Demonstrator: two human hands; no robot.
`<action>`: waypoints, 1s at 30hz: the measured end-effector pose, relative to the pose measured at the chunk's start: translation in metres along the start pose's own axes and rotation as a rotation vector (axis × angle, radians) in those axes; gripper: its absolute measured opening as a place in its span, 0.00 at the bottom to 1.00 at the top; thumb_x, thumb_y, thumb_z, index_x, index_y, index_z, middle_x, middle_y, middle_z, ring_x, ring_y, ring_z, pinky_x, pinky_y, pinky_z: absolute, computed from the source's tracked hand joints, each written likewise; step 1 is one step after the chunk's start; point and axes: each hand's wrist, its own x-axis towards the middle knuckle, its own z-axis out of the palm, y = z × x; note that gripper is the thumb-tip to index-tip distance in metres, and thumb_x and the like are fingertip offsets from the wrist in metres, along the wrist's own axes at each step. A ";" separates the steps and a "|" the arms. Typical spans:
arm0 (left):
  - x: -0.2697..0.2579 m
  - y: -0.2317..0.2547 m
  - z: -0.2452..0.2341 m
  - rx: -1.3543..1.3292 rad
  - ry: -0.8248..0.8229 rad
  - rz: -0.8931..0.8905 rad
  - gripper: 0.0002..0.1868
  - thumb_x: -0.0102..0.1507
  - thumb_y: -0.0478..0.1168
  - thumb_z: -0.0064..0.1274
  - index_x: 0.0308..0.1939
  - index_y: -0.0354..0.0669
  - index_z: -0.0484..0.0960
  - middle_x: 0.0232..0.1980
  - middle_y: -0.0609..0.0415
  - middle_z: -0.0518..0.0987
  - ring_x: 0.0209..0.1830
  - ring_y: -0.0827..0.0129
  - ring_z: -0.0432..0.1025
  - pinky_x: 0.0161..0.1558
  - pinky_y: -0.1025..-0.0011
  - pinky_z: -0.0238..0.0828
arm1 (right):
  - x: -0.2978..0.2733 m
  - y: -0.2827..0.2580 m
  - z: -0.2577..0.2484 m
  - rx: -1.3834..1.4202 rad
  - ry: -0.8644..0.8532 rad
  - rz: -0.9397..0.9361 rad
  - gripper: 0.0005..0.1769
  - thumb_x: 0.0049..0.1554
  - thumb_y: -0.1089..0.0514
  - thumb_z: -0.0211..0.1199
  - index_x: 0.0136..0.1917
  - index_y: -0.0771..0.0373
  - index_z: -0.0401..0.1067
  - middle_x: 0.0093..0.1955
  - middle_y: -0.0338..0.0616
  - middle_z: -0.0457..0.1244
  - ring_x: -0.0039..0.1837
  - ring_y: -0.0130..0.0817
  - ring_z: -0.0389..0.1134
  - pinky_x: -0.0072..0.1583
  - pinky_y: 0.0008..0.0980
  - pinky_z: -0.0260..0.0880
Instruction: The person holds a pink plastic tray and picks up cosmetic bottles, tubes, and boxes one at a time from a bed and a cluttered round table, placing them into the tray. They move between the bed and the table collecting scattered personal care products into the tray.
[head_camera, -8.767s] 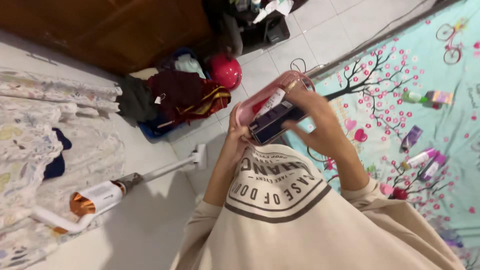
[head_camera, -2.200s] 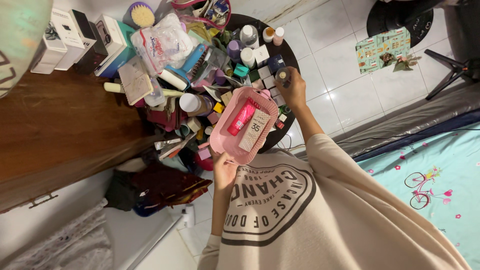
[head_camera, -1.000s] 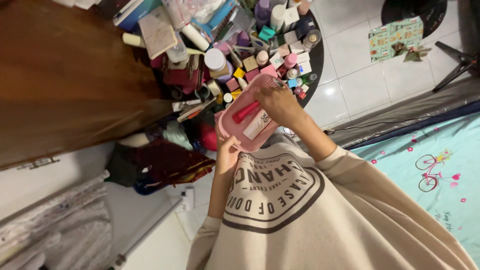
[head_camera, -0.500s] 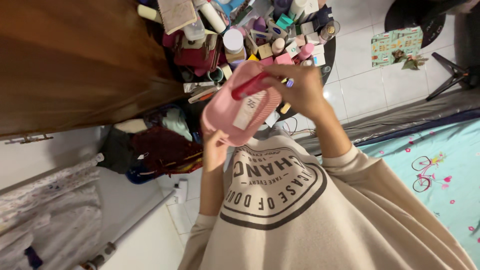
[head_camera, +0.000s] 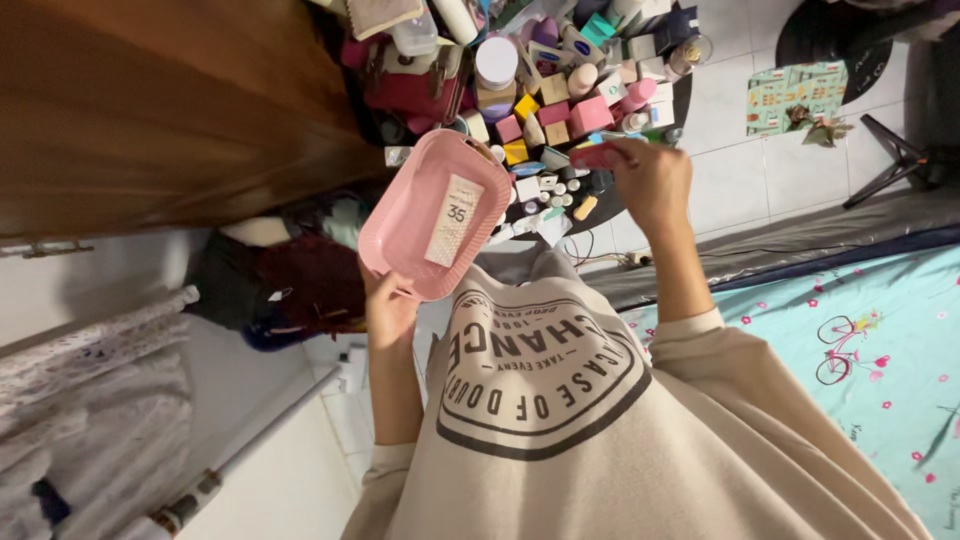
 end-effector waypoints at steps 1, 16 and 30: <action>0.003 -0.004 -0.002 -0.025 -0.031 -0.006 0.38 0.52 0.23 0.42 0.69 0.42 0.62 0.63 0.45 0.69 0.61 0.57 0.69 0.60 0.57 0.72 | -0.008 0.006 0.008 -0.008 -0.023 0.029 0.06 0.58 0.58 0.73 0.50 0.59 0.82 0.41 0.50 0.71 0.39 0.44 0.73 0.43 0.38 0.72; 0.006 -0.004 0.007 -0.069 0.053 -0.043 0.39 0.53 0.23 0.41 0.70 0.45 0.64 0.60 0.49 0.72 0.56 0.61 0.71 0.57 0.59 0.73 | -0.041 0.043 0.088 -0.032 -0.011 0.030 0.06 0.57 0.59 0.71 0.48 0.62 0.80 0.38 0.52 0.69 0.38 0.48 0.71 0.41 0.42 0.71; 0.031 -0.044 -0.062 -0.141 0.001 -0.184 0.17 0.59 0.26 0.46 0.52 0.24 0.75 0.52 0.43 0.78 0.56 0.57 0.73 0.65 0.56 0.70 | -0.060 0.041 0.114 -0.140 0.050 0.037 0.05 0.59 0.59 0.70 0.43 0.63 0.78 0.35 0.51 0.68 0.36 0.49 0.70 0.39 0.43 0.70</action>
